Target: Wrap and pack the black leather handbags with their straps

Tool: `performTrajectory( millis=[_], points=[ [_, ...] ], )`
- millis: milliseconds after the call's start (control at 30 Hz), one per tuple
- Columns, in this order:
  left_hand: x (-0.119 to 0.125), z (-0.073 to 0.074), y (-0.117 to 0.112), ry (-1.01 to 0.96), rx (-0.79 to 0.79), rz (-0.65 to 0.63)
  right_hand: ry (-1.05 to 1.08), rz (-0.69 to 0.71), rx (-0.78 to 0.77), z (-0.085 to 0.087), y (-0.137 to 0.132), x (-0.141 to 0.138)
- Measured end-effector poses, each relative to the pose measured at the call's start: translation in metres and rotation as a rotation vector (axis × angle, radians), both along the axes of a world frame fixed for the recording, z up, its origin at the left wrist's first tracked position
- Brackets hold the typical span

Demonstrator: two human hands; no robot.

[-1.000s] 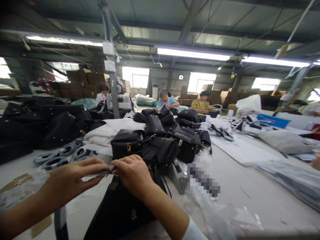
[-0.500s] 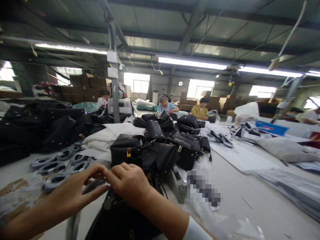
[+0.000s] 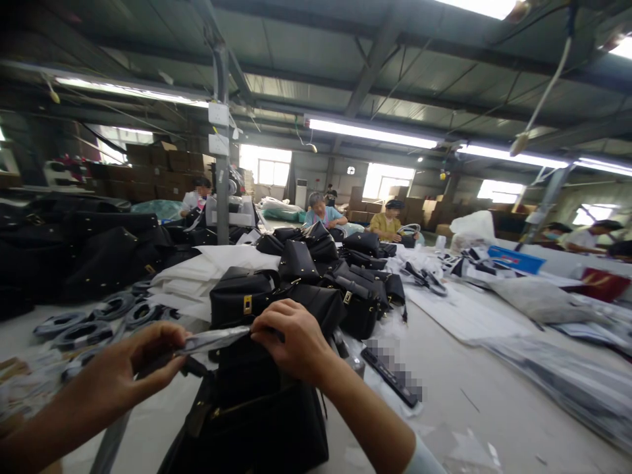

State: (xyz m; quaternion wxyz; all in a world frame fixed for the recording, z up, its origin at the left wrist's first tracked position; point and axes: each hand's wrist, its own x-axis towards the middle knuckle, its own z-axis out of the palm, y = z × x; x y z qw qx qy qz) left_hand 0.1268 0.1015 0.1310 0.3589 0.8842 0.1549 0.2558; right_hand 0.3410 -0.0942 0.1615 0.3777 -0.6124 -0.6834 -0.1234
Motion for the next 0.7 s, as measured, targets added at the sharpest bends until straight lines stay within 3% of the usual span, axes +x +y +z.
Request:
performTrajectory(
  millis=[100,233,367,467,600,700],
  points=[
    [0.003,0.008,0.004,-0.05,-0.045,-0.044,0.093,0.043,-0.171,0.019,0.002,-0.004],
    [0.004,0.013,0.012,-0.019,0.066,-0.034,-0.056,0.031,-0.362,0.031,0.012,-0.002],
    [0.007,0.015,0.013,0.006,0.266,0.028,-0.149,-0.117,-0.326,0.02,0.025,-0.005],
    [0.015,0.016,0.006,-0.018,0.388,-0.018,-0.172,-0.087,-0.296,0.008,0.029,-0.017],
    [0.024,0.015,0.0,0.038,0.498,-0.02,0.044,-0.093,-0.274,-0.001,0.016,-0.021],
    [0.029,0.018,-0.007,0.116,0.525,-0.052,-0.019,-0.204,-0.275,-0.011,0.006,-0.014]
  ],
)
